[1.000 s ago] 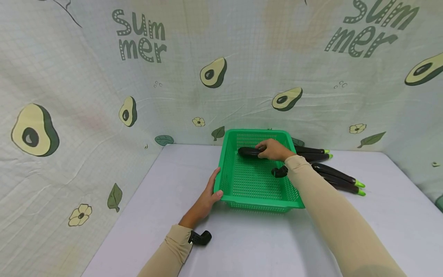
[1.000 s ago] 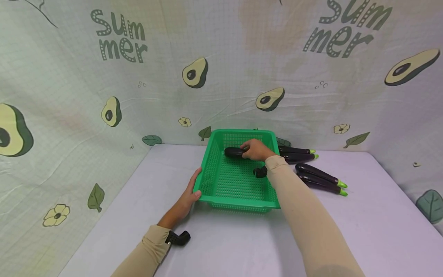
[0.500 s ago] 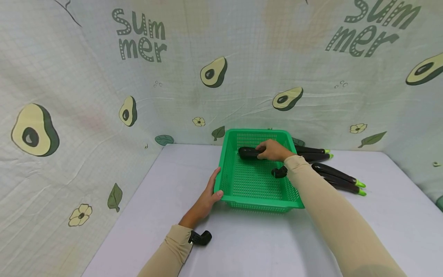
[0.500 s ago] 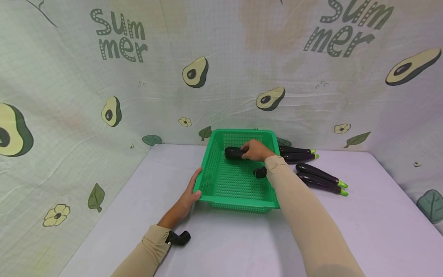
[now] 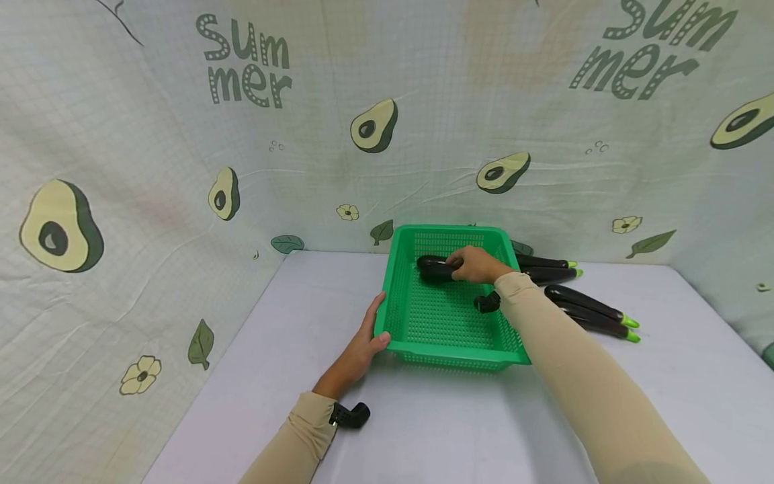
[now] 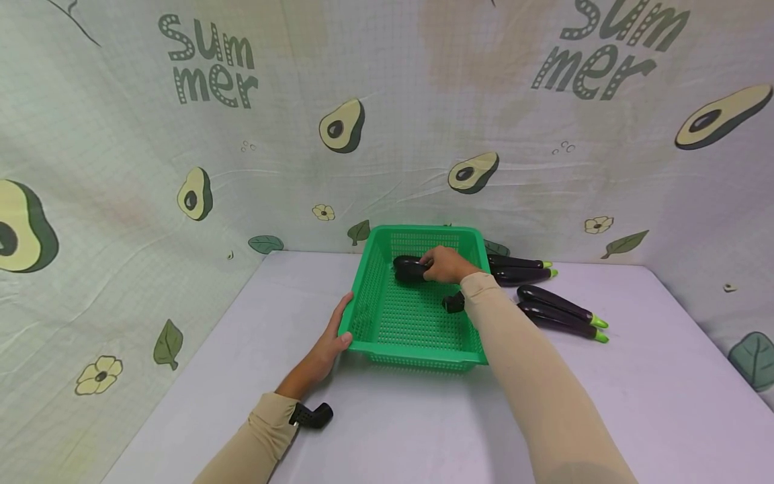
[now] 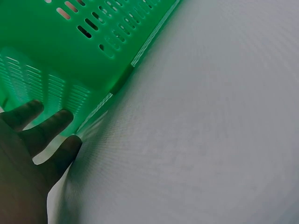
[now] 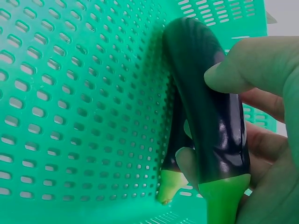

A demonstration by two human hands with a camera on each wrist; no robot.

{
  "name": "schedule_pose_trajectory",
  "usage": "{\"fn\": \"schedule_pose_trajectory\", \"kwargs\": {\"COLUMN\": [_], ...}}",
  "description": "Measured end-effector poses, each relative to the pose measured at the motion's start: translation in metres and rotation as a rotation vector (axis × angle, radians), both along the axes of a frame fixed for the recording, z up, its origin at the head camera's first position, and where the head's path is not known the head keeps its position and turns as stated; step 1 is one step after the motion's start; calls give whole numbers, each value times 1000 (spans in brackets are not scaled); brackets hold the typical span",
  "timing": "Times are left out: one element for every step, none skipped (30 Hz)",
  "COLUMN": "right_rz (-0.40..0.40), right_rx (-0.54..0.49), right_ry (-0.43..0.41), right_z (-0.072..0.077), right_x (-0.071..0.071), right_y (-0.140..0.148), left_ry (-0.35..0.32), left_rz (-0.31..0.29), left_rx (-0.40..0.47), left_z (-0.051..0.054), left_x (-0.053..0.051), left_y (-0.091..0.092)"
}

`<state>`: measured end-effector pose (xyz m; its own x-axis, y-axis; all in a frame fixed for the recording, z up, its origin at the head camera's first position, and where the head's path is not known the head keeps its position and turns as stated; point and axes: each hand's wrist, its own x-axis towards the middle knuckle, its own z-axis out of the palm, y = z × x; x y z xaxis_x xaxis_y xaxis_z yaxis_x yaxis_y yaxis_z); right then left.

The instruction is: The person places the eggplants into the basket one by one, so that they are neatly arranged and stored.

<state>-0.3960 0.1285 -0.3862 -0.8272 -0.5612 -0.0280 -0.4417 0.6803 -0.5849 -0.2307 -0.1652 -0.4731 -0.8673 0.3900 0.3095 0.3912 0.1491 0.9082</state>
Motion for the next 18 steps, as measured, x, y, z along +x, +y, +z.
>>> {"fn": "schedule_pose_trajectory", "kwargs": {"right_rz": [0, -3, -6, -8, -7, -8, -7, -7, -8, -7, -7, -7, -9, -12, -13, -13, -15, -17], "right_rx": [1, 2, 3, 4, 5, 8, 12, 16, 20, 23, 27, 29, 31, 33, 35, 37, 39, 41], "right_ry": [-1, -1, -4, -5, -6, -6, -5, -4, -3, -1, 0, -1, -2, -3, -3, -2, -2, -1], "right_z": [0, 0, 0, 1, 1, 1, 1, 1, 1, 1, 2, 2, 3, 4, 4, 4, 5, 5], "right_x": [0, 0, 0, 1, 1, 1, 1, 1, 2, 2, 3, 3, 4, 5, 5, 5, 6, 6], "right_y": [0, 0, 0, 0, 0, -1, -1, -1, -1, -1, -1, -2, -2, -2, -2, -2, -2, -2], "left_ry": [-4, -10, -14, -17, -19, -21, -21, -21, -20, -20, -19, -19, -18, -17, -16, -14, -11, -9], "left_rz": [-1, -3, -6, -8, -10, -13, -15, -17, -18, -18, -18, -18, -17, -16, -14, -12, -10, -8], "left_rx": [1, 3, 5, 10, 14, 19, 22, 26, 28, 31, 31, 31, 31, 29, 26, 24, 20, 16], "left_z": [0, 1, 1, 0, 0, 0, 0, 0, 0, -1, -1, -1, -1, -1, -1, -1, -1, 0], "left_x": [0, 1, 1, 1, 1, 0, 0, 0, 0, 0, -1, -1, -1, -1, -1, -1, 0, 0], "left_y": [0, 0, 0, 0, 0, 0, 0, 0, 0, 0, 0, 0, 0, 0, 0, 0, 0, 0]}}
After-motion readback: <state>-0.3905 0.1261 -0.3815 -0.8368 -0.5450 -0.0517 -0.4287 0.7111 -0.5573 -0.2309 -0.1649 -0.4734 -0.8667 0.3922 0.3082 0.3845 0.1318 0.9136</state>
